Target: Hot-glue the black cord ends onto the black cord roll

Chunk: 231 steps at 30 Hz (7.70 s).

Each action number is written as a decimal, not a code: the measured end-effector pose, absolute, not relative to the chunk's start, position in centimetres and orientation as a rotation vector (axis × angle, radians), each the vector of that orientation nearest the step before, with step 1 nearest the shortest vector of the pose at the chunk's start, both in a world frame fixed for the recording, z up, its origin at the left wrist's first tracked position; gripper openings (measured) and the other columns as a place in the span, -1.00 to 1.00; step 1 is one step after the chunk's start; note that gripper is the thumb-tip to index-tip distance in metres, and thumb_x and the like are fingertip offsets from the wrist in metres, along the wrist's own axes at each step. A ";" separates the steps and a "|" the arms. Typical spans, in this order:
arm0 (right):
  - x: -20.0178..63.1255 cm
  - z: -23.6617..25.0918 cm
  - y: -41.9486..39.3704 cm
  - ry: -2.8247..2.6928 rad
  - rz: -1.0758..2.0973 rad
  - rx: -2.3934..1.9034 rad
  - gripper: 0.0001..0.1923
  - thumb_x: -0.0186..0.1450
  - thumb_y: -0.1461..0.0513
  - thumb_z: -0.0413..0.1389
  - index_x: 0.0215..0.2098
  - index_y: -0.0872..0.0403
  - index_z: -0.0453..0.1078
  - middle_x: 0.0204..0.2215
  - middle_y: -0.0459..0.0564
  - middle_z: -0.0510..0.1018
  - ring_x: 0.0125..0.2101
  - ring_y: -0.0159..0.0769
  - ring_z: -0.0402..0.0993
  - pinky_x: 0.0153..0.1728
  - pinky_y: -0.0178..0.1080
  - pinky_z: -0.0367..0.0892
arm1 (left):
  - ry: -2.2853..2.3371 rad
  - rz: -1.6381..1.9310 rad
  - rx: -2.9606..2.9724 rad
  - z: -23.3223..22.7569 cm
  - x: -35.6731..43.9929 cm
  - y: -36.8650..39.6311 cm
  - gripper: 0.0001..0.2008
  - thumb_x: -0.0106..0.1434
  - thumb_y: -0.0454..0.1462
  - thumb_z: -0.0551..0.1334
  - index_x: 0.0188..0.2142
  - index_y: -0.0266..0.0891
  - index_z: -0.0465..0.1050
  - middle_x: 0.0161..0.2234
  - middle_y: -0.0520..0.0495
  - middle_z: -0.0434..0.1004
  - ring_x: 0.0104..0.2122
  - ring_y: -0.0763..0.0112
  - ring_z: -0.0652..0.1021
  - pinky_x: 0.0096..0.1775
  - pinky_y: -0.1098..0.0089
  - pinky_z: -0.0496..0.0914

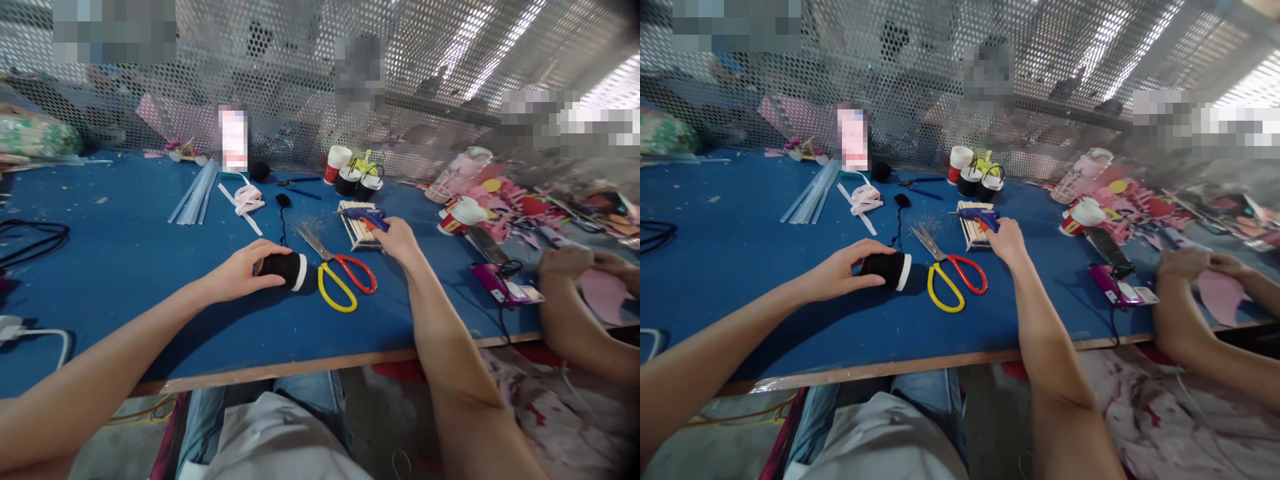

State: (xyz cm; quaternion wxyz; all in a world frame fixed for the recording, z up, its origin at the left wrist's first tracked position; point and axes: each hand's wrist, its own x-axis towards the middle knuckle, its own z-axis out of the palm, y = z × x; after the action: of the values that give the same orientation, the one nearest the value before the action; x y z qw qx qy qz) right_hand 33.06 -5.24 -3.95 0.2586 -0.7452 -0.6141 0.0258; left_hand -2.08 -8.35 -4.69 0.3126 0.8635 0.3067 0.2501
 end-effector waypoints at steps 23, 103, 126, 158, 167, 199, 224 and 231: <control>23.4 -1.3 -12.7 -1.783 0.913 -1.472 -0.80 0.17 0.14 0.13 -0.39 0.14 0.40 -0.66 -0.13 0.39 -0.64 -0.43 0.28 -0.57 -0.32 0.27 | 0.905 0.711 2.060 -5.5 -3.3 -6.6 -0.53 0.14 -0.12 0.25 0.03 -0.16 0.28 -0.09 -0.10 0.40 -0.16 0.30 0.47 -0.17 0.34 0.38; 23.2 -1.0 -15.1 -2.100 0.642 -1.550 -0.89 0.17 0.16 0.10 -0.46 0.02 0.34 -0.58 -0.07 0.47 -0.59 -0.32 0.37 -0.47 -0.25 0.38 | 0.995 0.687 2.160 -4.6 -3.0 -7.1 -0.51 0.09 -0.10 0.28 0.01 -0.14 0.31 -0.08 -0.08 0.40 -0.14 0.29 0.44 -0.17 0.37 0.33; 23.7 -1.8 -13.8 -1.937 0.602 -1.627 -0.84 0.13 0.13 0.14 -0.40 0.06 0.40 -0.53 -0.06 0.53 -0.54 -0.27 0.43 -0.52 -0.28 0.36 | 0.769 0.725 2.274 -4.2 -3.1 -7.3 -0.55 0.09 -0.22 0.33 -0.02 -0.19 0.33 -0.05 -0.14 0.38 -0.03 0.24 0.40 0.01 0.25 0.27; 23.5 -1.7 -13.9 -1.944 0.591 -1.668 -0.81 0.13 0.13 0.13 -0.45 0.10 0.39 -0.58 -0.09 0.48 -0.58 -0.34 0.36 -0.55 -0.32 0.31 | 0.761 0.734 2.282 -4.3 -3.1 -7.3 -0.56 0.09 -0.23 0.32 -0.02 -0.19 0.33 -0.04 -0.15 0.38 -0.02 0.24 0.40 0.01 0.25 0.28; 23.4 -1.7 -14.8 -1.949 0.594 -1.680 -0.82 0.14 0.11 0.13 -0.44 0.07 0.38 -0.64 -0.13 0.42 -0.61 -0.38 0.30 -0.57 -0.34 0.30 | 0.932 0.689 2.249 -4.2 -3.0 -7.3 -0.54 0.09 -0.18 0.31 0.00 -0.18 0.33 -0.08 -0.12 0.41 -0.10 0.28 0.43 -0.11 0.33 0.33; 23.1 -1.3 -15.1 -1.943 0.650 -1.669 -0.82 0.12 0.13 0.15 -0.54 0.05 0.35 -0.66 -0.11 0.43 -0.65 -0.38 0.30 -0.65 -0.34 0.26 | 0.986 0.686 2.198 -4.4 -3.0 -7.3 -0.51 0.09 -0.11 0.30 0.00 -0.18 0.32 -0.08 -0.10 0.41 -0.12 0.29 0.44 -0.15 0.35 0.34; 22.6 -0.8 -12.6 -1.948 0.814 -1.652 -0.71 0.18 0.09 0.08 -0.59 0.07 0.22 -0.74 -0.17 0.33 -0.69 -0.42 0.27 -0.57 -0.29 0.26 | 0.905 0.735 2.228 -4.8 -3.1 -7.3 -0.51 0.08 -0.14 0.31 0.00 -0.17 0.32 -0.08 -0.12 0.40 -0.09 0.25 0.43 -0.14 0.33 0.34; 25.0 -0.3 -10.9 -1.688 0.836 -1.502 -0.74 0.09 0.09 0.19 -0.43 0.13 0.34 -0.68 -0.15 0.42 -0.64 -0.42 0.34 -0.54 -0.32 0.29 | 0.921 0.706 2.196 -4.7 -3.1 -7.3 -0.51 0.11 -0.09 0.28 0.01 -0.17 0.31 -0.10 -0.13 0.38 -0.14 0.26 0.45 -0.19 0.32 0.38</control>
State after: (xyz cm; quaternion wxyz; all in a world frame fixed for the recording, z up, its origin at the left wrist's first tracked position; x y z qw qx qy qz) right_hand 24.97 -10.91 -0.34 0.3581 -0.5820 -0.6543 0.3240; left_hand -3.13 -7.33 -4.67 0.3231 0.8367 0.3509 0.2689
